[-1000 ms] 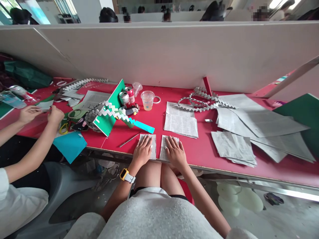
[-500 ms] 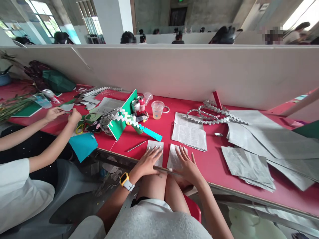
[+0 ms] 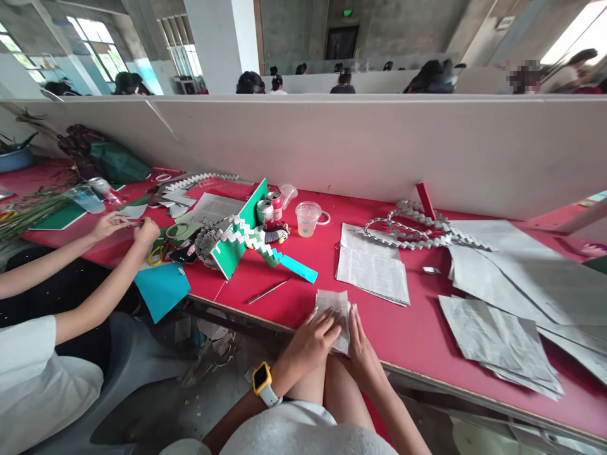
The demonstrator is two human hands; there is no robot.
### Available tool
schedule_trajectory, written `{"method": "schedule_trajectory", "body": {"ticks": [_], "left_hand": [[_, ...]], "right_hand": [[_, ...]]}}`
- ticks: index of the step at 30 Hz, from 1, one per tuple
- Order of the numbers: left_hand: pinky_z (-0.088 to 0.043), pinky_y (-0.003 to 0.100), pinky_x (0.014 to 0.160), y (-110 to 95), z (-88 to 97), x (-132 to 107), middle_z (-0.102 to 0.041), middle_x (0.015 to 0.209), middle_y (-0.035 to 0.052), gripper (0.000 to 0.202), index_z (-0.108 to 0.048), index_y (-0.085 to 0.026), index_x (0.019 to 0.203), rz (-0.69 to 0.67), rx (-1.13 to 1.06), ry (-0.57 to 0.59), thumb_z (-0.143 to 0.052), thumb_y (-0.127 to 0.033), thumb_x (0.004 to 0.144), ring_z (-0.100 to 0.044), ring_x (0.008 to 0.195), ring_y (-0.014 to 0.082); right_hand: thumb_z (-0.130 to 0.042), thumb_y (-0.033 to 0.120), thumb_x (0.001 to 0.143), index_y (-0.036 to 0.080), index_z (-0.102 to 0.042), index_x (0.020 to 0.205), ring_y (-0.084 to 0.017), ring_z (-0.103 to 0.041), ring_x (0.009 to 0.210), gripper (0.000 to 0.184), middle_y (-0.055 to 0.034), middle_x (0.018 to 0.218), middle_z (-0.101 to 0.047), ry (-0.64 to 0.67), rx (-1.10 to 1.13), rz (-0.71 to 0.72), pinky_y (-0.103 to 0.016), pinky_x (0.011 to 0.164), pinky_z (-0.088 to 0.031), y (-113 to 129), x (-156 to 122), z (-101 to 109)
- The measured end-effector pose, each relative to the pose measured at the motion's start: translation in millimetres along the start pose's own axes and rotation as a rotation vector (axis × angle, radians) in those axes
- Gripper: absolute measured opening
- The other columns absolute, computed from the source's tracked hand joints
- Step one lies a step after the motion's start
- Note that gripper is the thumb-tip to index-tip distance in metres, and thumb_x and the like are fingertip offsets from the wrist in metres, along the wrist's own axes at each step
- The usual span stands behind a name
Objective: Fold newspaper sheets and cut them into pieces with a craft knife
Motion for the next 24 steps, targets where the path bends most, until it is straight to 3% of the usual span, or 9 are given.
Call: {"method": "schedule_trajectory", "body": {"ticks": [2, 5, 7, 9, 13, 16, 20, 22, 24], "left_hand": [[-0.035, 0.05, 0.115, -4.9, -12.2, 1.3, -0.044, 0.149, 0.0147, 0.054, -0.035, -0.016, 0.148, 0.007, 0.005, 0.072, -0.044, -0.023, 0.095, -0.035, 0.142, 0.0283], [-0.032, 0.051, 0.116, -5.2, -19.6, -3.4, -0.036, 0.152, 0.021, 0.074, -0.029, -0.008, 0.149, -0.004, -0.015, 0.109, -0.057, -0.04, 0.089, -0.029, 0.144, 0.0334], [-0.033, 0.049, 0.116, -5.7, -17.9, -6.2, -0.036, 0.152, 0.023, 0.068, -0.032, -0.005, 0.147, -0.019, -0.011, 0.087, -0.056, -0.034, 0.09, -0.03, 0.144, 0.0338], [-0.04, 0.043, 0.112, -6.1, -13.9, -8.2, -0.044, 0.147, 0.0207, 0.049, -0.044, -0.009, 0.14, -0.007, -0.012, 0.05, -0.046, -0.017, 0.092, -0.043, 0.137, 0.0315], [-0.057, 0.036, 0.083, -4.7, -5.4, -12.9, -0.069, 0.109, 0.0132, 0.037, -0.068, -0.021, 0.111, 0.04, -0.102, -0.047, -0.04, -0.007, 0.09, -0.069, 0.098, 0.0274], [-0.058, 0.032, 0.068, -3.4, 5.2, -15.7, -0.071, 0.09, 0.0081, 0.034, -0.07, -0.023, 0.106, 0.037, -0.226, -0.159, -0.044, -0.008, 0.089, -0.07, 0.078, 0.0218], [-0.057, 0.025, 0.073, 1.3, 27.5, -12.6, -0.071, 0.095, 0.0071, 0.035, -0.069, -0.023, 0.111, 0.082, -0.494, -0.319, -0.043, -0.01, 0.092, -0.069, 0.083, 0.0163], [-0.056, 0.025, 0.077, 4.4, 36.0, -9.2, -0.071, 0.094, 0.0071, 0.029, -0.07, -0.021, 0.106, 0.111, -0.597, -0.385, -0.045, -0.014, 0.094, -0.069, 0.086, 0.0162], [-0.055, 0.026, 0.077, 11.4, 37.8, -7.1, -0.071, 0.09, 0.0074, 0.023, -0.07, -0.019, 0.101, 0.19, -0.662, -0.443, -0.048, -0.022, 0.096, -0.068, 0.085, 0.0167]], "right_hand": [[-0.053, 0.009, 0.079, 0.022, 0.019, 0.152, -0.035, -0.018, 0.146, 0.104, -0.0168, 0.162, 0.004, -0.068, 0.111, -0.08, -0.048, 0.097, -0.051, -9.8, -4.6, 0.4], [-0.047, 0.005, 0.08, 0.031, -0.003, 0.156, -0.034, -0.028, 0.143, 0.092, -0.012, 0.163, -0.006, -0.073, 0.173, -0.058, -0.047, 0.096, -0.053, -20.4, -15.0, -1.1], [-0.042, 0.004, 0.081, 0.033, -0.024, 0.153, -0.03, -0.035, 0.141, 0.08, -0.0086, 0.161, -0.019, -0.045, 0.166, 0.035, -0.046, 0.099, -0.052, -21.3, -20.3, -0.3], [-0.04, 0.005, 0.083, 0.031, -0.042, 0.146, -0.028, -0.037, 0.14, 0.068, -0.007, 0.156, -0.033, -0.035, 0.137, 0.128, -0.049, 0.106, -0.046, -19.5, -23.8, 4.5], [-0.045, 0.013, 0.087, 0.03, -0.067, 0.121, -0.031, -0.03, 0.144, 0.044, -0.006, 0.149, -0.046, -0.106, 0.076, 0.149, -0.061, 0.11, -0.036, -19.6, -25.3, 24.5], [-0.049, 0.022, 0.09, 0.028, -0.072, 0.109, -0.033, -0.034, 0.142, 0.03, -0.0081, 0.141, -0.054, -0.167, 0.166, 0.123, -0.063, 0.107, -0.037, -19.4, -21.3, 39.0], [-0.053, 0.033, 0.091, 0.024, -0.072, 0.103, -0.031, -0.057, 0.124, 0.024, -0.0087, 0.119, -0.07, -0.142, 0.426, 0.006, -0.062, 0.111, -0.033, -23.1, -8.2, 50.7], [-0.057, 0.04, 0.089, 0.023, -0.073, 0.1, -0.03, -0.066, 0.108, 0.026, -0.0082, 0.106, -0.074, -0.124, 0.527, -0.117, -0.056, 0.108, -0.04, -29.3, -2.4, 56.1], [-0.063, 0.046, 0.084, 0.021, -0.074, 0.095, -0.029, -0.07, 0.094, 0.03, -0.0085, 0.095, -0.076, -0.134, 0.601, -0.247, -0.047, 0.093, -0.053, -36.6, 0.7, 62.1]]}}
Point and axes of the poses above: each hand's wrist, its own x-axis towards the middle knuckle, its own z-axis out of the back of the hand, y = z × x, the point moved 6 cm from there along x, towards the middle knuckle
